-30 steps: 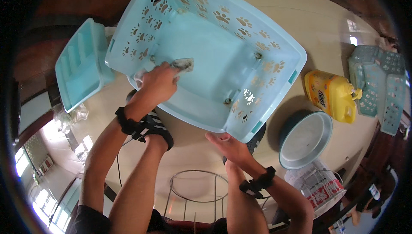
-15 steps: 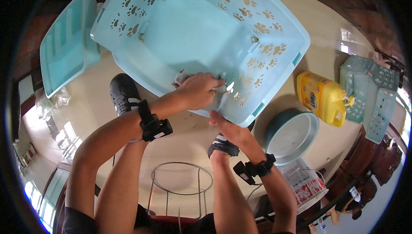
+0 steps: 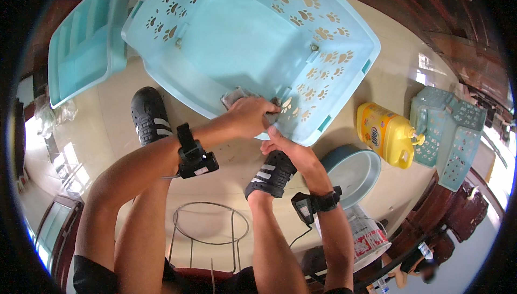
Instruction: The person cleans a light blue plastic basket with paw print cutouts using a grey cloth. They wipe the interior and exterior surfaces, rotate the basket to access different sides, and scrub the paw print patterns.
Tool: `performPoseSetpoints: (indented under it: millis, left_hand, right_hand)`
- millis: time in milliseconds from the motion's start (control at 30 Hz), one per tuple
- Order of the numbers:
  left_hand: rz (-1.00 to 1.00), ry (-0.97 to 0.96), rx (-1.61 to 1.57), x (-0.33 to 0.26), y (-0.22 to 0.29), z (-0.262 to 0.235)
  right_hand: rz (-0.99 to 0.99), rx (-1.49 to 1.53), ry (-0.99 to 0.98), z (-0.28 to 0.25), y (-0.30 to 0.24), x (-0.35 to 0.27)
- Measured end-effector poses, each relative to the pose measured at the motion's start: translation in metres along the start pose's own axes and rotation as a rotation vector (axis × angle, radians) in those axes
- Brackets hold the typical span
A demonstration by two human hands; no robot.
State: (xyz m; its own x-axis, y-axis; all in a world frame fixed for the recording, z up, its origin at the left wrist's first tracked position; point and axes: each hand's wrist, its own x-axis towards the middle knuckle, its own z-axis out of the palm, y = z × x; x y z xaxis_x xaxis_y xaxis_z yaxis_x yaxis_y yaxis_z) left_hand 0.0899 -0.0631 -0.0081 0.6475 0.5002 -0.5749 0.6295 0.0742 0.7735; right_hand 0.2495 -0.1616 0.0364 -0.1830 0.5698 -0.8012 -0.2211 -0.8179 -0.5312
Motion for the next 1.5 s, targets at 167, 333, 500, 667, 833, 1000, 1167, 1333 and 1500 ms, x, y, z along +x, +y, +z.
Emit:
performPoseSetpoints:
  millis: [167,333,500,667,833,1000,1167,1333,1500]
  left_hand:
    - [-0.005,-0.112,-0.049,-0.002,0.008,-0.016]
    - [0.145,-0.148,0.051,-0.043,0.018,-0.014]
    - [0.191,-0.381,0.316,-0.098,0.039,0.002]
    - [0.228,-0.115,0.274,-0.110,0.004,-0.009]
    - [0.065,-0.191,0.267,-0.124,0.019,-0.055]
    - [0.213,0.364,0.359,-0.112,-0.011,-0.073]
    - [0.182,0.408,0.837,-0.075,-0.016,-0.041]
    - [-0.083,0.464,0.682,-0.026,-0.021,-0.051]
    - [0.050,0.366,0.703,0.020,-0.038,-0.054]
  right_hand:
    - [-0.100,0.082,-0.023,-0.006,0.022,0.012]
    - [-0.130,0.102,-0.055,0.000,0.011,0.008]
    - [-0.027,0.083,-0.124,-0.018,0.008,-0.006]
    - [-0.108,-0.069,-0.071,-0.014,0.000,-0.021]
    - [-0.156,-0.009,0.004,-0.014,-0.004,-0.025]
    - [-0.131,-0.123,0.176,0.014,-0.010,-0.016]
    - [-0.200,-0.087,0.352,0.025,-0.010,-0.010]
    - [-0.148,-0.082,0.282,0.020,-0.009,-0.007]
    - [-0.205,-0.026,0.279,0.022,-0.004,-0.006]
